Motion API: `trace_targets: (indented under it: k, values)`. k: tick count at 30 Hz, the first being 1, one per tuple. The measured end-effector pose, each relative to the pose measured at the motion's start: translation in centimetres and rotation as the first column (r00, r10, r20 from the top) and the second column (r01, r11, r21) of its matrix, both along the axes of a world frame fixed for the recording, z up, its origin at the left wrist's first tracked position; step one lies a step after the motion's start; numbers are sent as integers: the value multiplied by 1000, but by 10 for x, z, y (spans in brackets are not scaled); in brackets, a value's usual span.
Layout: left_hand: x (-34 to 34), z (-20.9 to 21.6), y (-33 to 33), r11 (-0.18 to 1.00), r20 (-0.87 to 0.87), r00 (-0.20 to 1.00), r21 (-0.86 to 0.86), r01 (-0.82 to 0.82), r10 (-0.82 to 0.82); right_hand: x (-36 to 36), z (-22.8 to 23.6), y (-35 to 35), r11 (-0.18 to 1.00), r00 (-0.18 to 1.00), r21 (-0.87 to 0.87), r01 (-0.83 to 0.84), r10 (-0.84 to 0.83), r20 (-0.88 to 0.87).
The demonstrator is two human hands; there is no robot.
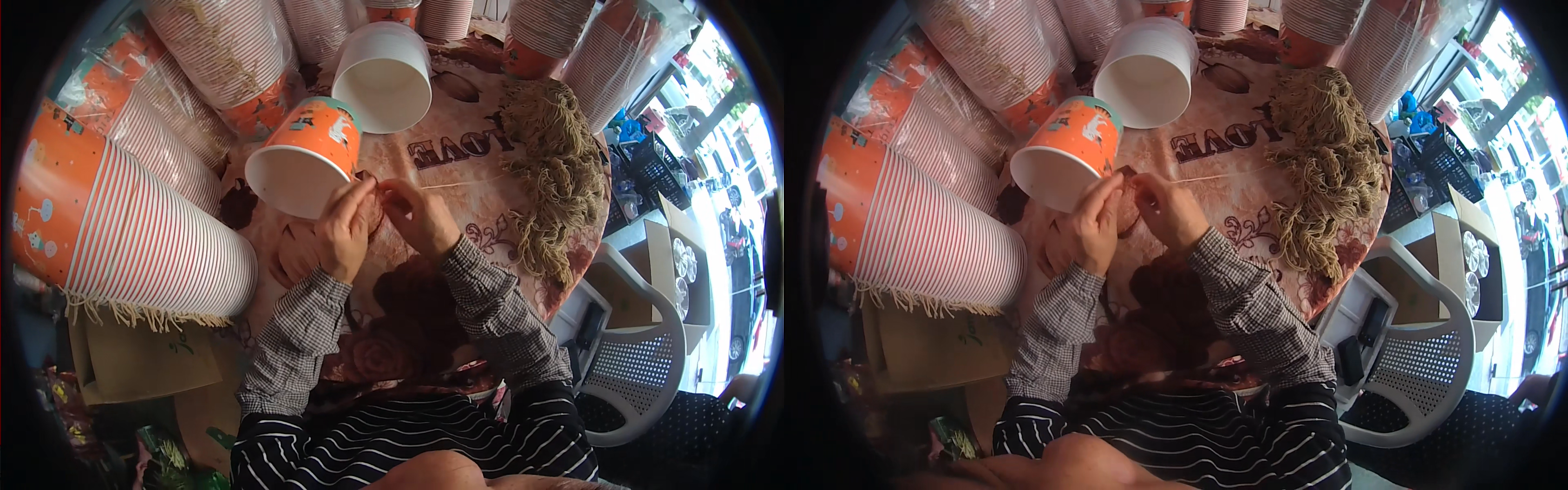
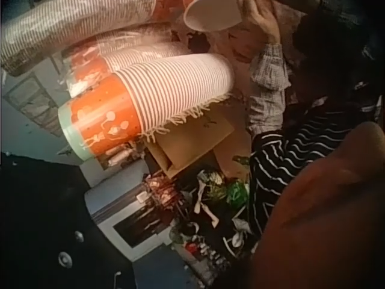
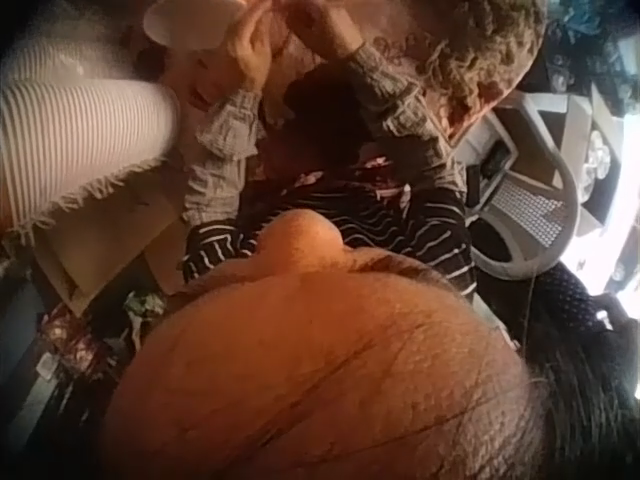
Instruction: Threading cord through paper buckets to make handles.
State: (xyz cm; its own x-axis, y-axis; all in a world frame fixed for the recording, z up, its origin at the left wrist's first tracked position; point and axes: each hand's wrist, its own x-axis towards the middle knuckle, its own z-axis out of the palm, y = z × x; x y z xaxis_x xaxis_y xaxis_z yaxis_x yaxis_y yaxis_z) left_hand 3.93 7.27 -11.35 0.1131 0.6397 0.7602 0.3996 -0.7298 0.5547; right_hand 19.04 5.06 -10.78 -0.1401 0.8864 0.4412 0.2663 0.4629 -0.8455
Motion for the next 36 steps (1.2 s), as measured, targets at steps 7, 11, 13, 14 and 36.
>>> trace_targets:
  k: [7, 11, 13, 14, 36]
  values:
    - [-3, -12, 12, 951, 275, 961, -288, 112, -30, 6, 7, -5, 984, 966, 18, 178, -178, 189]
    - [-7, -12, 10, 987, 40, 995, -129, 94, -89, 8, 5, -1, 968, 961, 192, 158, -196, 195]
    - [-5, -10, 9, 990, -3, 995, -97, 99, -100, 9, 5, 1, 957, 968, 218, 189, -219, 121]
    - [-5, -9, 8, 988, -14, 993, -97, 117, -119, 8, 6, 2, 958, 968, 213, 190, -219, 120]
    - [-20, -1, 0, 519, 613, 762, -590, 618, -211, 10, 6, 4, 987, 999, 156, 35, -35, -1]
